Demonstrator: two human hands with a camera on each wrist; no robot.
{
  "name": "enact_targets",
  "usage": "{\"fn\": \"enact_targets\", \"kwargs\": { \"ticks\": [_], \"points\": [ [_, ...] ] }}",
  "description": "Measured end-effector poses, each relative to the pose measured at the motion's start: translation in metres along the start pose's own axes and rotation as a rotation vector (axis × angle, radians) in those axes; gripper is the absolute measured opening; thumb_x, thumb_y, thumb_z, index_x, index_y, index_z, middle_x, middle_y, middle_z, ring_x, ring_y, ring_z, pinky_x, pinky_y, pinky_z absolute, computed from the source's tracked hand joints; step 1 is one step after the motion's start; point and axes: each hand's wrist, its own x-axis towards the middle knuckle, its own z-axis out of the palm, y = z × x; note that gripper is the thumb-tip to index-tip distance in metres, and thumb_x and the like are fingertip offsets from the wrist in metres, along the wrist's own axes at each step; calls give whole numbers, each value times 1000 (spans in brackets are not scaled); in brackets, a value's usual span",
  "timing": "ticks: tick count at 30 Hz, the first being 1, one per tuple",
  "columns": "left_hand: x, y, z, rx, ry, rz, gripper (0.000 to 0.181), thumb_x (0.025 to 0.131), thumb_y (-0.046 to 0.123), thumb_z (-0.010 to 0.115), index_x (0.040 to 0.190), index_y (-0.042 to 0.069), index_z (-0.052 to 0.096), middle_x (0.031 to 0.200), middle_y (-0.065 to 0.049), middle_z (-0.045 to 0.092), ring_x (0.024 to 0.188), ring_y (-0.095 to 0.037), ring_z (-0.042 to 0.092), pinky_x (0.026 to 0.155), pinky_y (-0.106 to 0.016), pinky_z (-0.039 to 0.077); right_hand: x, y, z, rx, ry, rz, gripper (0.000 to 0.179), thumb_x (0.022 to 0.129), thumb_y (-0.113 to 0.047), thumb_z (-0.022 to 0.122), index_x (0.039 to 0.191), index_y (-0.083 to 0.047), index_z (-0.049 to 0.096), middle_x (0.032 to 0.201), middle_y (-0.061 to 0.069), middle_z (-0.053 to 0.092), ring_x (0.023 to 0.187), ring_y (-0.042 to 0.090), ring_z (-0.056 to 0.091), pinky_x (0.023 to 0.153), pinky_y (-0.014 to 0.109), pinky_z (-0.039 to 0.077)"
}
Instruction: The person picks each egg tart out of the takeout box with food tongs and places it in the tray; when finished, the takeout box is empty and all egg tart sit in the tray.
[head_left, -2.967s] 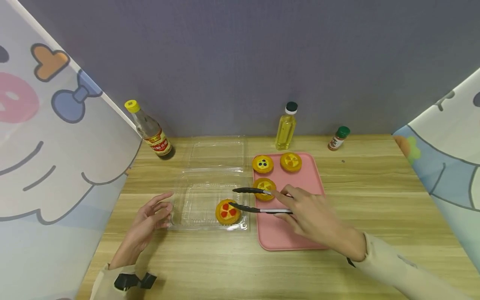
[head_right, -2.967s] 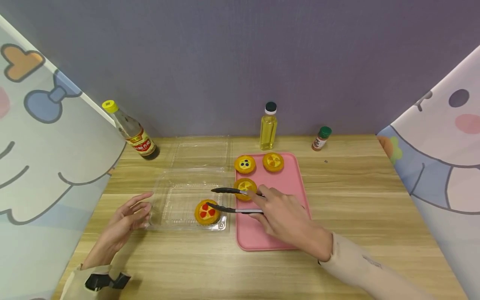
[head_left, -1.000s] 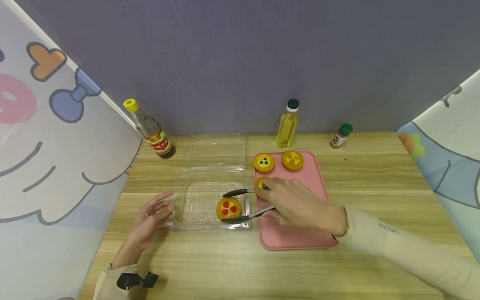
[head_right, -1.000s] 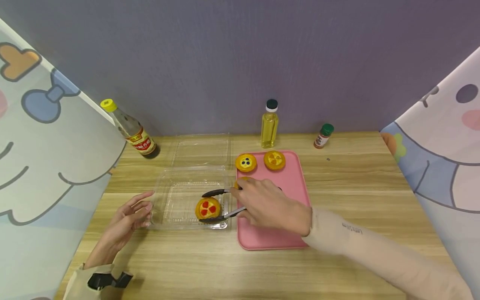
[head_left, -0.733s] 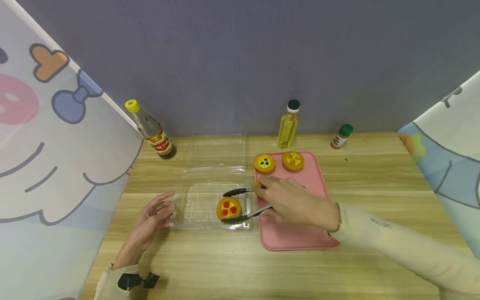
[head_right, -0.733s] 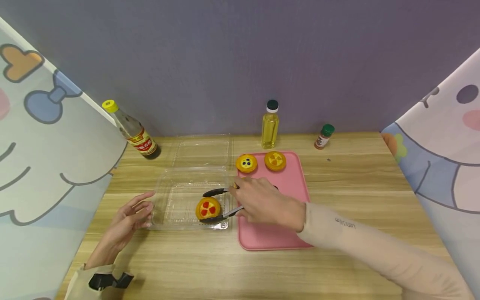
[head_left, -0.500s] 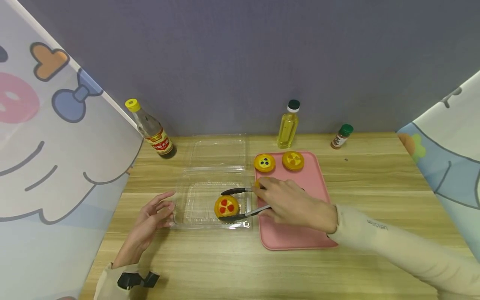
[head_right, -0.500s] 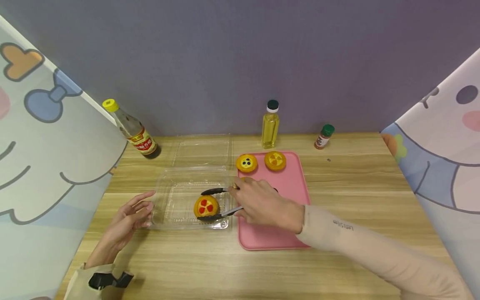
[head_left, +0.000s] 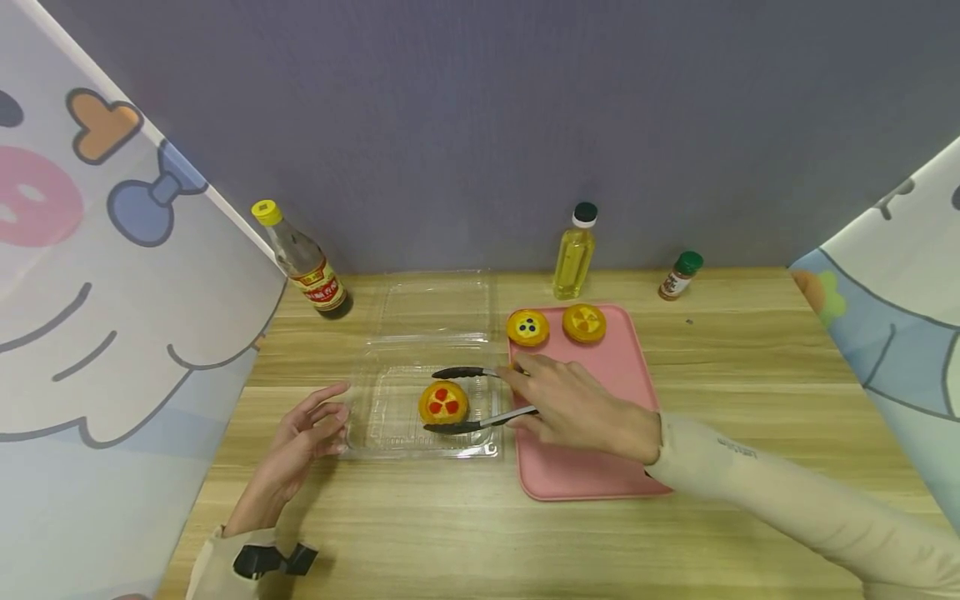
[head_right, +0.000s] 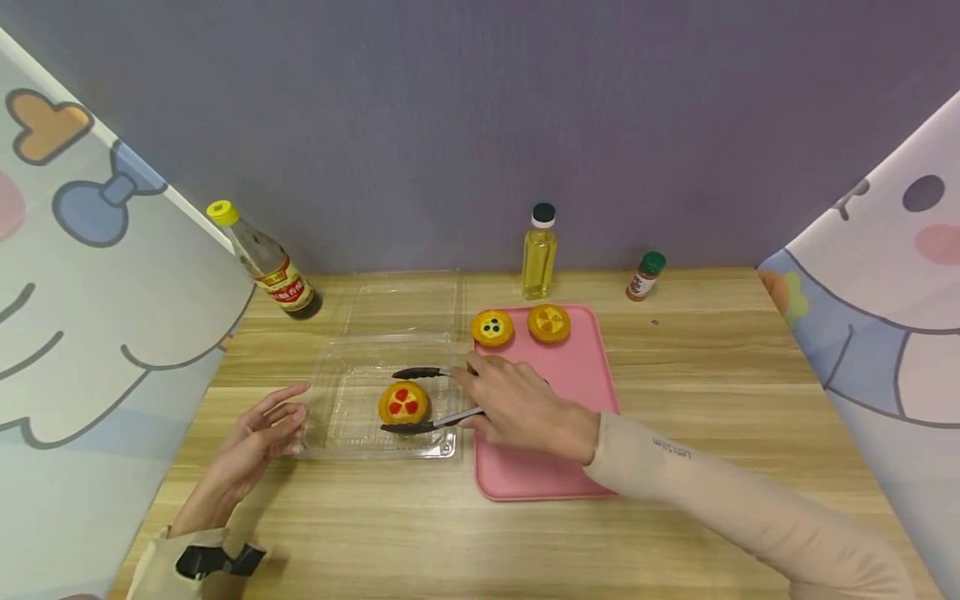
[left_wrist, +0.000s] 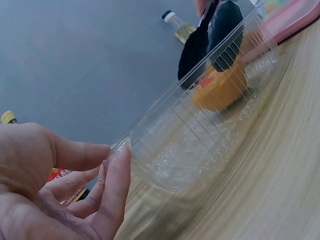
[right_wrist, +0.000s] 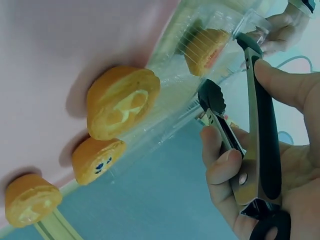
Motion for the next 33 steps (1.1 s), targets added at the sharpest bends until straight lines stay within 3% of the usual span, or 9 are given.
{"fn": "enact_targets", "kwargs": {
  "ticks": [3,8,15,33],
  "points": [
    [-1,0,0,-6,-4,1,51,108,13,58,156,7,42,110,5,64,84,-4,64,68,-22,61,0,0,-2,-9,-9,3,73,86,-44,86,144,-9,60,132,11,63,99,23,69,55,32,55],
    [-1,1,-1,5,6,-13,56,108,14,59,158,4,37,110,5,63,84,-3,64,68,-21,61,0,0,2,-16,-10,4,71,83,-43,87,140,-9,61,116,5,60,92,18,64,51,28,50],
    [-1,-1,-1,3,2,-20,57,107,15,59,158,3,36,110,5,63,84,-3,63,69,-21,61,-1,3,10,18,18,10,70,83,-41,88,140,-10,62,111,3,60,84,14,59,49,22,43],
    [1,-1,-2,0,6,-20,57,108,15,59,158,3,36,109,9,63,84,-3,63,68,-21,61,0,5,18,49,44,27,67,83,-42,88,137,-9,65,102,1,58,74,10,51,49,18,40]
  ]
}}
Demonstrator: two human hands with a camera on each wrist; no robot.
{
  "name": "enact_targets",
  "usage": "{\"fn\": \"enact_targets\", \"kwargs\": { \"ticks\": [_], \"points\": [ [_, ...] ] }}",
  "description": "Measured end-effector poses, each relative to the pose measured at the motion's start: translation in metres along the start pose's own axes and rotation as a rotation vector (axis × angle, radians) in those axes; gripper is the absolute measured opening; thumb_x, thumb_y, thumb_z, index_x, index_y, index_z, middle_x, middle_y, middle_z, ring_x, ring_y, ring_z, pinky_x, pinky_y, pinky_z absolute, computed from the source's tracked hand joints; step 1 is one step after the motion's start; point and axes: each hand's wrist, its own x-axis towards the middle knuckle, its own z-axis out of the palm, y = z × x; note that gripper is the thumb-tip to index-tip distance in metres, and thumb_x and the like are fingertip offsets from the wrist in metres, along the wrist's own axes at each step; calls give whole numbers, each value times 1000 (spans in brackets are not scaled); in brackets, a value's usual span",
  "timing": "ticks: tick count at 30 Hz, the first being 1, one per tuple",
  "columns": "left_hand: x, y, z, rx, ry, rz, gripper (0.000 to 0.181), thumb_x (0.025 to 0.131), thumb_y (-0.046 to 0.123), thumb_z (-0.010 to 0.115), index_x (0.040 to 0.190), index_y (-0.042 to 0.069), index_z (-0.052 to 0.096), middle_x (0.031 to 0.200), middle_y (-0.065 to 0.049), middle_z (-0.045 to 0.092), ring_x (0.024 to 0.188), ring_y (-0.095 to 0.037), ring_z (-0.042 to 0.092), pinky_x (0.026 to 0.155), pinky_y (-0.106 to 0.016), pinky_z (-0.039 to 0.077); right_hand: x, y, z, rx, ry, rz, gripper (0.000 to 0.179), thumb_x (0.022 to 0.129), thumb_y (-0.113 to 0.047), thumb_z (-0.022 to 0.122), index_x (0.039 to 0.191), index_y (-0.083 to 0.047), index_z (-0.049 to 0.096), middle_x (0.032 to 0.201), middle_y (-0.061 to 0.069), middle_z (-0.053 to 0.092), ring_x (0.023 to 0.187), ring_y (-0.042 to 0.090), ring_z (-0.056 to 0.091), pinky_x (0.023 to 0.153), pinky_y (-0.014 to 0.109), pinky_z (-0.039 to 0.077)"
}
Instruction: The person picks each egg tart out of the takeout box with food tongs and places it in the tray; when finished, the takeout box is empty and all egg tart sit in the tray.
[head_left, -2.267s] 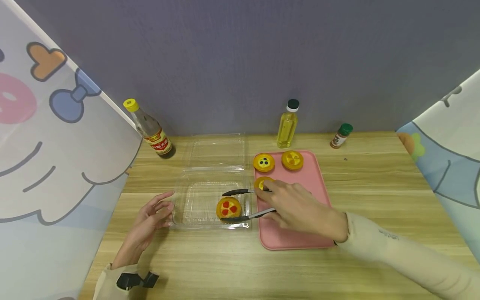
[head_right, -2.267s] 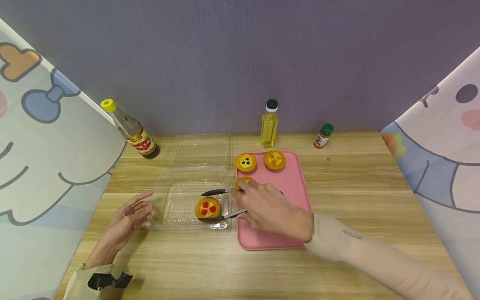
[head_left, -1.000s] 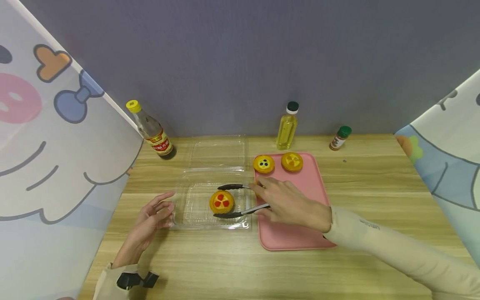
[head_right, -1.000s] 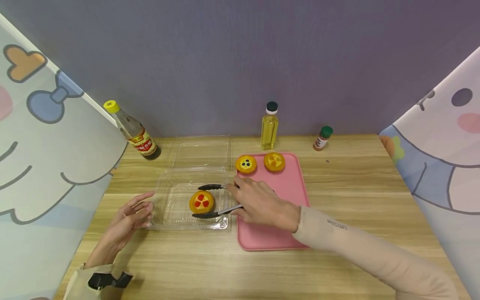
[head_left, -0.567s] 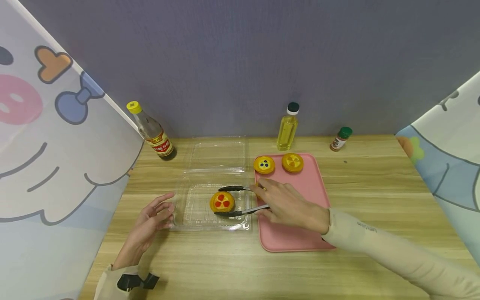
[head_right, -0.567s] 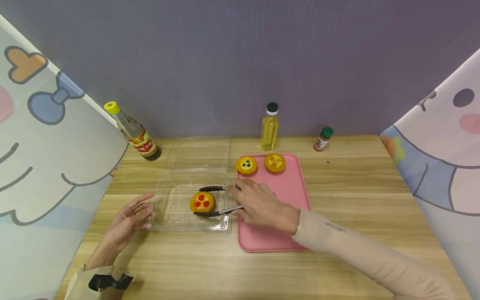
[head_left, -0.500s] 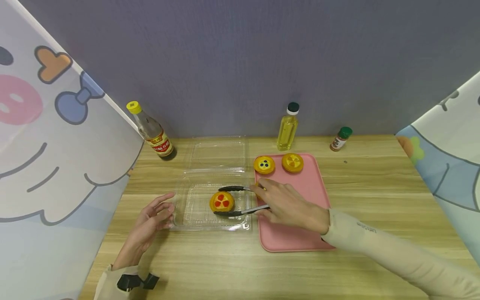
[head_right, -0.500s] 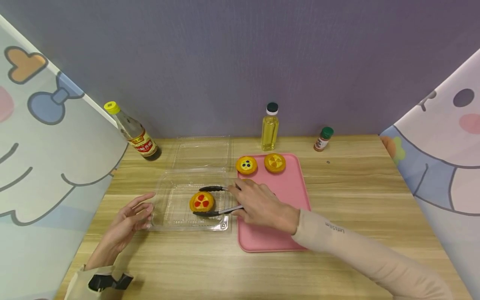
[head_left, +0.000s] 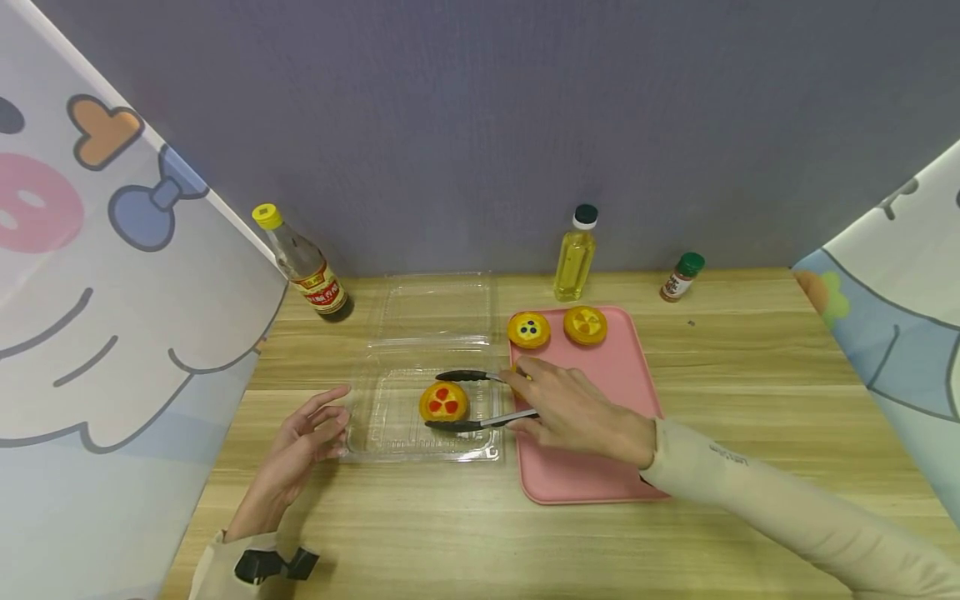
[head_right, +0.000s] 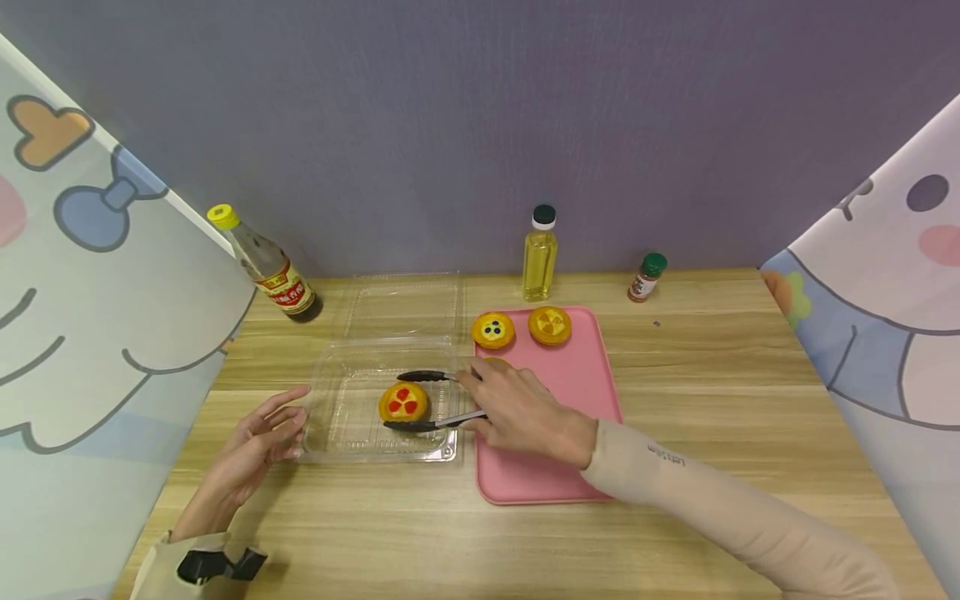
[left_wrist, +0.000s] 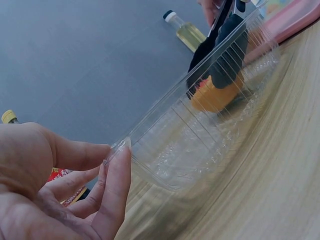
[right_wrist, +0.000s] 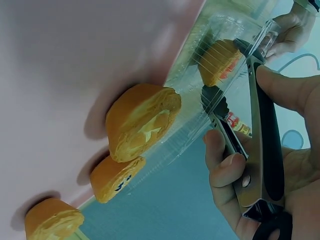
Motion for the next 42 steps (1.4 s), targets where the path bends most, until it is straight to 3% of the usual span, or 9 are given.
{"fn": "enact_targets", "kwargs": {
  "ticks": [12,22,30,42],
  "points": [
    [-2,0,1,-4,1,5,57,107,14,59,158,3,36,109,7,65,83,-3,64,67,-21,61,-6,-5,4,-20,12,1,71,86,-42,85,145,-11,60,109,1,59,83,12,55,46,15,36],
    [-3,0,2,8,-4,-1,56,107,15,60,158,4,38,109,6,65,83,-3,64,67,-22,61,-17,-7,4,-34,45,12,69,89,-44,82,146,-13,59,116,2,59,88,13,57,47,18,40],
    [-2,1,1,15,-2,-1,58,108,16,59,159,3,36,109,6,65,83,-4,64,68,-22,61,-27,-8,1,-48,111,23,71,87,-43,84,147,-14,58,127,5,61,89,13,61,51,19,45],
    [-3,3,1,16,-10,14,54,107,15,59,157,6,40,110,6,65,83,-3,64,68,-21,61,-41,-6,-10,-71,207,32,75,87,-39,85,151,-15,54,123,3,61,94,16,65,53,25,53]
  ]
}}
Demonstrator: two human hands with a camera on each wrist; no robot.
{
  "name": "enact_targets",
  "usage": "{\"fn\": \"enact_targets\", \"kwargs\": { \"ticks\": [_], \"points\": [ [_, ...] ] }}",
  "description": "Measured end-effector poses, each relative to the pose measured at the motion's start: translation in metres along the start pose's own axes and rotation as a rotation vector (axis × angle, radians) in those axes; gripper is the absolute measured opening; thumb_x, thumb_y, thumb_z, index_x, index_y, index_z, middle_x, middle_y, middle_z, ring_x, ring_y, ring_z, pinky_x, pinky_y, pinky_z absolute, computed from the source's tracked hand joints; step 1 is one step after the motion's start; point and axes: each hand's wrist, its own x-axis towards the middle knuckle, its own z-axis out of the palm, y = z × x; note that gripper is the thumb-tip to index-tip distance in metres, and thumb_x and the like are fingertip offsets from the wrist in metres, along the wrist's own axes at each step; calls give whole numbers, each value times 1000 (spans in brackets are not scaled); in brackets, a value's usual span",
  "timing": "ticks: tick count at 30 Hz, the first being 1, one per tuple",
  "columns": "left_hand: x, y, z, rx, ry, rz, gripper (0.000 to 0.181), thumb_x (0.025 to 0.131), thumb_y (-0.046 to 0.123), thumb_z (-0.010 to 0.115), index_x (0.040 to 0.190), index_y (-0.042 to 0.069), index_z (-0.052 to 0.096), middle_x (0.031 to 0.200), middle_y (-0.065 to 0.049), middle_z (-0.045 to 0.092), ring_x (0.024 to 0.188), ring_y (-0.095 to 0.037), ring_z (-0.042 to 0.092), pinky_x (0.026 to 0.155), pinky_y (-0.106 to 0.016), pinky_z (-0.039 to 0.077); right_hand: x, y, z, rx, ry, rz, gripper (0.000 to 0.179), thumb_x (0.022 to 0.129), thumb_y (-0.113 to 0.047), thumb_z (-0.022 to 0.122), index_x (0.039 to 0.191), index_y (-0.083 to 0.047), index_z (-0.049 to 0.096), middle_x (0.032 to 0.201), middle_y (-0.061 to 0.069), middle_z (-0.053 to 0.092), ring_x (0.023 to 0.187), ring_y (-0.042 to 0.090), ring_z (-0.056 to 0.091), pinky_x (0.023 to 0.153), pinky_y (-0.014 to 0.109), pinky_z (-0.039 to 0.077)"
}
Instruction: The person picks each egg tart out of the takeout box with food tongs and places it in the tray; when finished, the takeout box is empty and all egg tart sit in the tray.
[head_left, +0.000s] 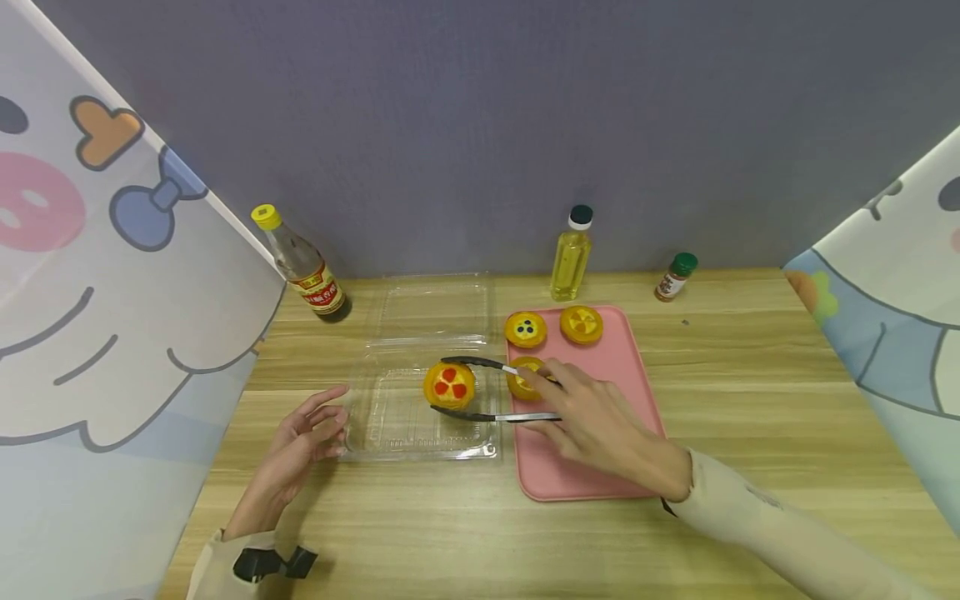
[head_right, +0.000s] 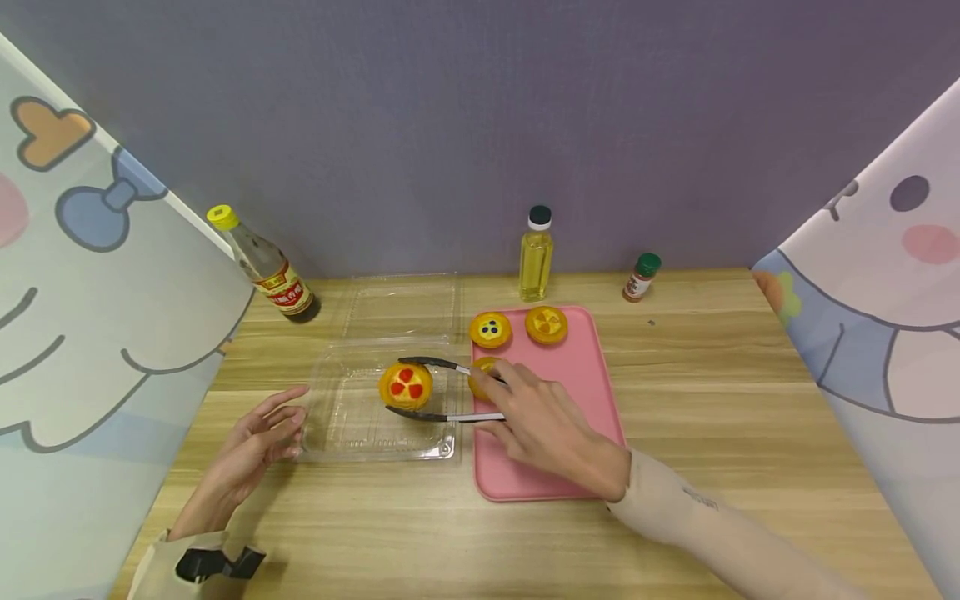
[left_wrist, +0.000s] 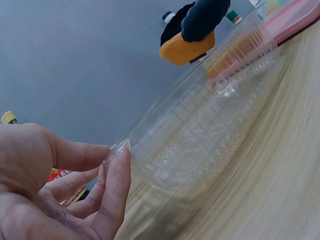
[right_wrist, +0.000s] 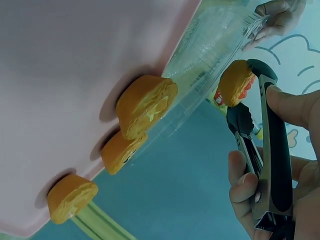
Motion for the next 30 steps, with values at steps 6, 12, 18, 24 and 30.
{"fn": "enact_targets", "kwargs": {
  "ticks": [6,12,18,24,30],
  "points": [
    [2,-1,-1,-2,-5,-3,56,107,15,59,158,4,38,111,6,65,83,-3,64,68,-21,61,-9,4,-5,-5,34,32,78,83,-36,89,149,-12,55,123,6,63,97,18,66,56,27,56],
    [2,-1,-1,-4,1,-10,57,107,14,59,158,3,36,111,5,64,83,-3,64,69,-22,61,-18,10,-11,-14,71,61,74,80,-31,91,144,-11,59,117,3,63,85,13,60,56,22,47],
    [1,-1,-1,-2,7,-16,57,107,14,59,158,3,36,111,5,64,83,-3,64,69,-22,61,-26,18,-14,-21,122,73,73,78,-30,93,141,-10,62,112,4,63,78,12,55,54,20,45],
    [1,0,0,-2,17,-25,56,107,15,60,158,5,38,111,6,64,82,-4,64,69,-22,61,-37,25,-19,-26,141,122,70,77,-32,93,138,-13,64,109,4,62,67,6,45,47,14,35],
    [2,0,-1,-4,16,-23,55,107,14,59,158,4,38,110,6,65,82,-3,64,68,-22,61,-48,32,-24,-53,145,170,73,75,-31,94,140,-15,63,111,2,63,69,8,47,47,17,36]
  ]
}}
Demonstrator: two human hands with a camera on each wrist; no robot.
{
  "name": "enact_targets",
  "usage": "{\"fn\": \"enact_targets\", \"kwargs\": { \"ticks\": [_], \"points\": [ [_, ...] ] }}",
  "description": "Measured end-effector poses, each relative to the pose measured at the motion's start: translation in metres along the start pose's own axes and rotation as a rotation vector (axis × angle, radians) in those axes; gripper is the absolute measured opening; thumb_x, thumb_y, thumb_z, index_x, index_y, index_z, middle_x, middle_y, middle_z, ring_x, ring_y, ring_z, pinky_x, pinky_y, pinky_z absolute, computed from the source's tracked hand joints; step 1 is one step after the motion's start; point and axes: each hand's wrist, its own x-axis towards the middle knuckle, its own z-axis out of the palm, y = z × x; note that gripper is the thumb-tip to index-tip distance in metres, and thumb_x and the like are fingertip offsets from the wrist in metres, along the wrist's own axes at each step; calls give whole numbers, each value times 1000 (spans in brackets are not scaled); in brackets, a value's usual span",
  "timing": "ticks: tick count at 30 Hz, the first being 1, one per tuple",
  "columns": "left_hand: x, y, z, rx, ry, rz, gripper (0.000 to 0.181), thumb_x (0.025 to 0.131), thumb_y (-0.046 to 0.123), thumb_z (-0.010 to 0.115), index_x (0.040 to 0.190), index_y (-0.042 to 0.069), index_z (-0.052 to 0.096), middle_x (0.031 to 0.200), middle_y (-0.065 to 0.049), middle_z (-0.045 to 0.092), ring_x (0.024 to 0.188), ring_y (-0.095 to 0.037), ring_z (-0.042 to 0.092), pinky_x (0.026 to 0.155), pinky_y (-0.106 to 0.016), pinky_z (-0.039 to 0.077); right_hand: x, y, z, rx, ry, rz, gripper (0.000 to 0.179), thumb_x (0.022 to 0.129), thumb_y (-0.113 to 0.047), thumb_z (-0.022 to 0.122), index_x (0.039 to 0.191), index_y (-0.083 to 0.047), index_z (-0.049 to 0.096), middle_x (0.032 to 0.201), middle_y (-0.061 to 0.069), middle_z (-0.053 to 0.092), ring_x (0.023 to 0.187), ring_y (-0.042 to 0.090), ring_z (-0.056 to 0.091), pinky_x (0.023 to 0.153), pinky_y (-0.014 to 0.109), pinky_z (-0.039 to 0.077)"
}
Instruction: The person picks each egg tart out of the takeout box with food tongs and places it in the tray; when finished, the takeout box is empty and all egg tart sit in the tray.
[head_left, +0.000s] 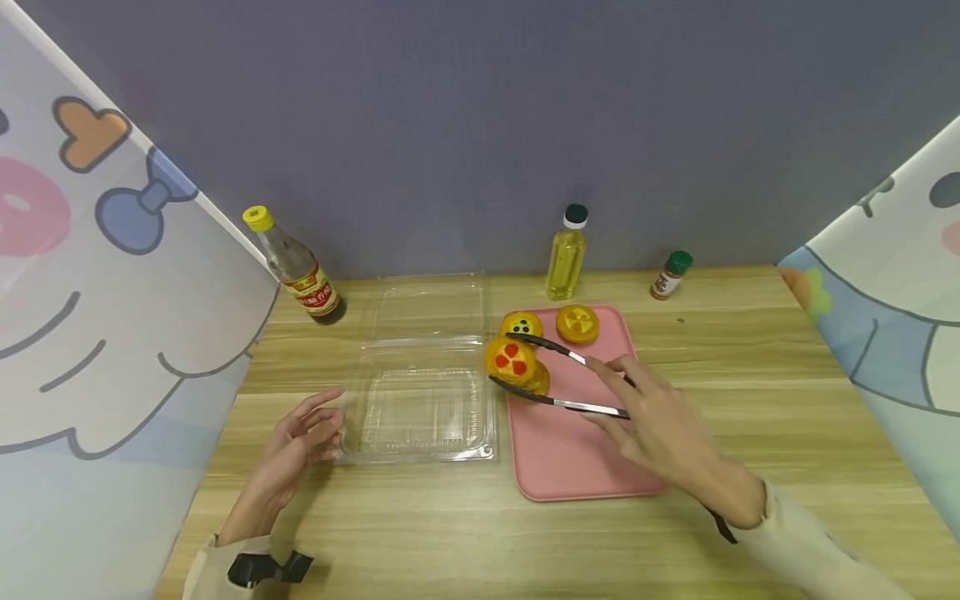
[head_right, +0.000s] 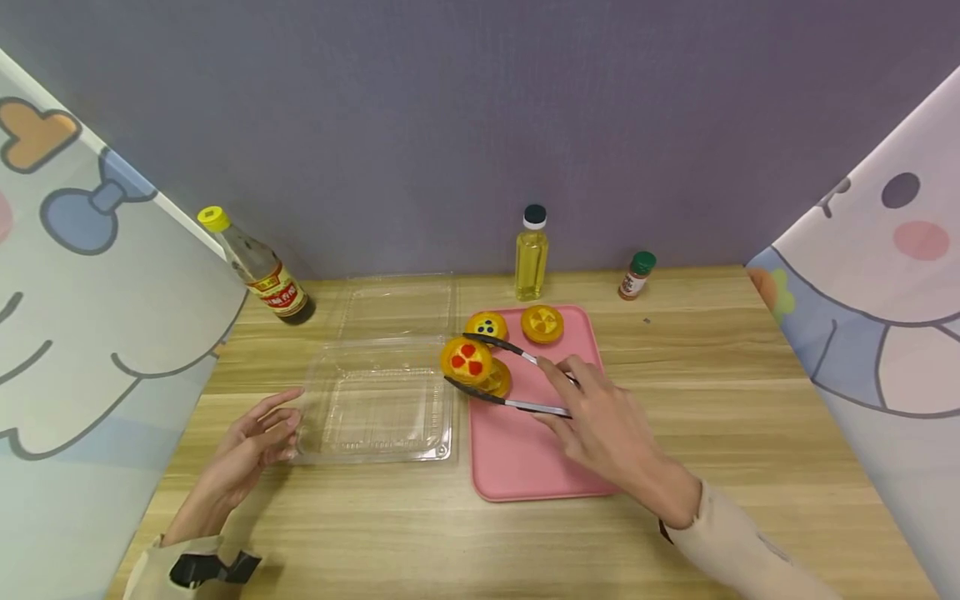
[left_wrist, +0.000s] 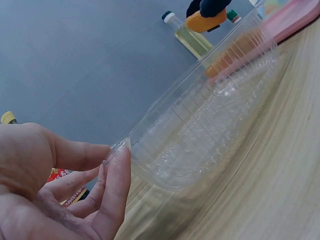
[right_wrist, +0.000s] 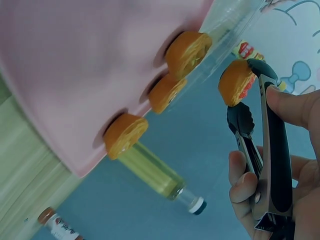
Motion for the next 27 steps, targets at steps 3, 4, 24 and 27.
{"fn": "enact_targets", "kwargs": {
  "ticks": [3,4,24,27],
  "points": [
    [0,0,0,-4,-5,6,54,107,14,59,157,6,41,109,6,66,82,-3,64,68,-22,61,-4,5,-3,-10,-6,18,75,75,-29,93,141,-15,62,111,3,62,69,9,48,47,18,36],
    [-1,0,0,-4,-7,7,53,107,13,59,157,7,41,109,6,66,82,-3,64,68,-22,61,-5,7,-5,-13,-8,21,75,74,-29,93,142,-15,62,111,3,62,69,9,48,47,18,36],
    [2,1,-1,-5,-1,-5,53,107,14,60,157,7,42,107,7,67,81,-3,65,67,-22,60,-35,35,-16,-65,-38,133,70,75,-25,91,138,-10,65,111,8,65,64,11,50,45,20,32],
    [2,0,-2,-11,-2,-4,54,107,13,60,157,6,41,107,7,67,81,-3,65,67,-22,60,-40,39,-16,-69,-48,152,71,75,-25,91,139,-12,64,109,6,64,63,8,47,45,20,30]
  ]
}}
